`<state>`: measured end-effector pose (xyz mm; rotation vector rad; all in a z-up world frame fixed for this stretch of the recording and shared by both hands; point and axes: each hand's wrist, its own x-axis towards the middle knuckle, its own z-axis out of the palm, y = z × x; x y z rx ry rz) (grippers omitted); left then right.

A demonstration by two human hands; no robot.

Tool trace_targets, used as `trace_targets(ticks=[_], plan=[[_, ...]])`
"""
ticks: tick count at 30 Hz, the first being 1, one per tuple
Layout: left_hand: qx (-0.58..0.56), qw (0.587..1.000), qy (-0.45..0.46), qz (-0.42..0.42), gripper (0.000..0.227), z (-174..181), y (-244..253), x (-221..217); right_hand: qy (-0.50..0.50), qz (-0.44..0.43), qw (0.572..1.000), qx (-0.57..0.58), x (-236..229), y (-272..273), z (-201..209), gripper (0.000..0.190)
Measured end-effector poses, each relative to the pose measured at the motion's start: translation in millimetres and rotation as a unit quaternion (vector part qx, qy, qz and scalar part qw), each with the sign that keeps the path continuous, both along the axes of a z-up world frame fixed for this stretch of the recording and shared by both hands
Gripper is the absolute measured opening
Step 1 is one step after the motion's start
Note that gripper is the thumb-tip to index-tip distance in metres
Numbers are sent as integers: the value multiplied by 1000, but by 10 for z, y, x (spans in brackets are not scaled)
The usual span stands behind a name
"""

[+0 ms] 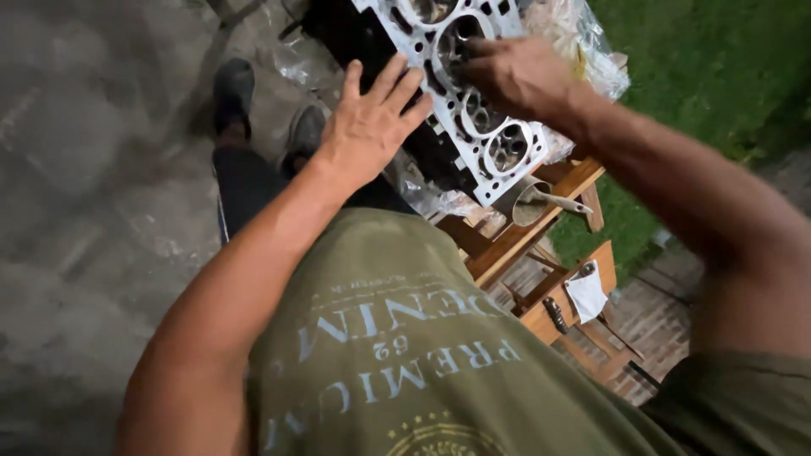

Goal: Cleaning the combustion chambers of an engine cylinder head using a hand scraper and fingers

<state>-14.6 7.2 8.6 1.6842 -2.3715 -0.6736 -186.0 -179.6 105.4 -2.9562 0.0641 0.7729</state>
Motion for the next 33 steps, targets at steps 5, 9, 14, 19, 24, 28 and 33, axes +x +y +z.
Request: trace_targets(ticks=[5,9,14,19,24,28,33], plan=[[49,998,-8,-40,86,129,-72,66,26,-34,999,22,52,-1,114,42],[41,999,-2,-27,71,72,-13,-35,15,15,1000,13,-52,14,53,31],[-103,994,17,39,51,-15,18,-51,-1,0,1000,16,4,-114,120,39],[16,1000,-10,-14,77,95,-74,35,13,-114,986,119,28,37,52,18],[74,996,-17,-38,82,152,-59,-8,-60,-14,997,39,-94,-12,26,19],[-28,1000,-8,9,58,94,-76,17,-67,-101,986,113,16,15,91,24],[24,1000,8,-13,69,100,-104,2,-47,-265,929,256,32,180,207,50]])
